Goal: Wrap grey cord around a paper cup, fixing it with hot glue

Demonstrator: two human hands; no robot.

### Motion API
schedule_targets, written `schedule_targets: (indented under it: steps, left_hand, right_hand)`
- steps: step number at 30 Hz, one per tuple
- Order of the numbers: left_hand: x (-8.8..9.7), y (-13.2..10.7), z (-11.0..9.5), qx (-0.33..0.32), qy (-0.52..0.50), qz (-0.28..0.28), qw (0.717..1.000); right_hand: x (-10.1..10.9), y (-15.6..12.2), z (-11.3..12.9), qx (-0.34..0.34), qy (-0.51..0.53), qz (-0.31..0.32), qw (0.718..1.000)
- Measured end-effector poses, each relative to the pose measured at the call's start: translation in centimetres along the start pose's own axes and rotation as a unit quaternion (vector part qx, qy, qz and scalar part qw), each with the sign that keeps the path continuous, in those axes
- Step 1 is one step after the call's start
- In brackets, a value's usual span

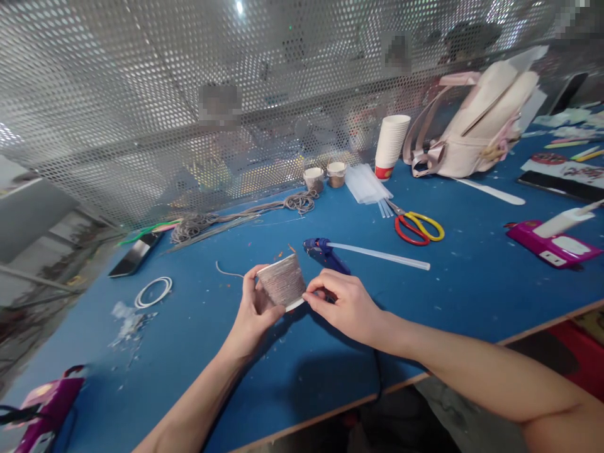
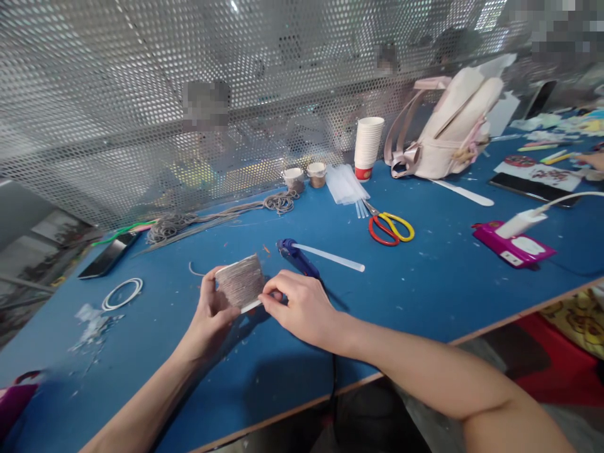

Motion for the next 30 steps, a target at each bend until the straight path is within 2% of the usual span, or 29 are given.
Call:
schedule_targets:
  steps: [19,30]
  left_hand:
    - [0.48,-0.09,0.04,0.000,-0.014,0.009,1.000]
    - [0.42,-0.18,-0.01,-0.002,-0.034,0.018,0.999]
  right_hand:
    - [-0.46,-0.18,-0.58,-0.036,0.032,0.009,0.999]
    - [-0.63,-0.04,-0.81,-0.084,0.065,0.021,0.994]
Point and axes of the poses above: each hand's wrist, its own y-axis towards the middle knuckle, its own x-axis out of the back of the hand, z = x × y, the point moved 5 cm from there along y, towards the middle knuckle, and after that the axes turned 4 degrees about y, right-handed, at the moved point
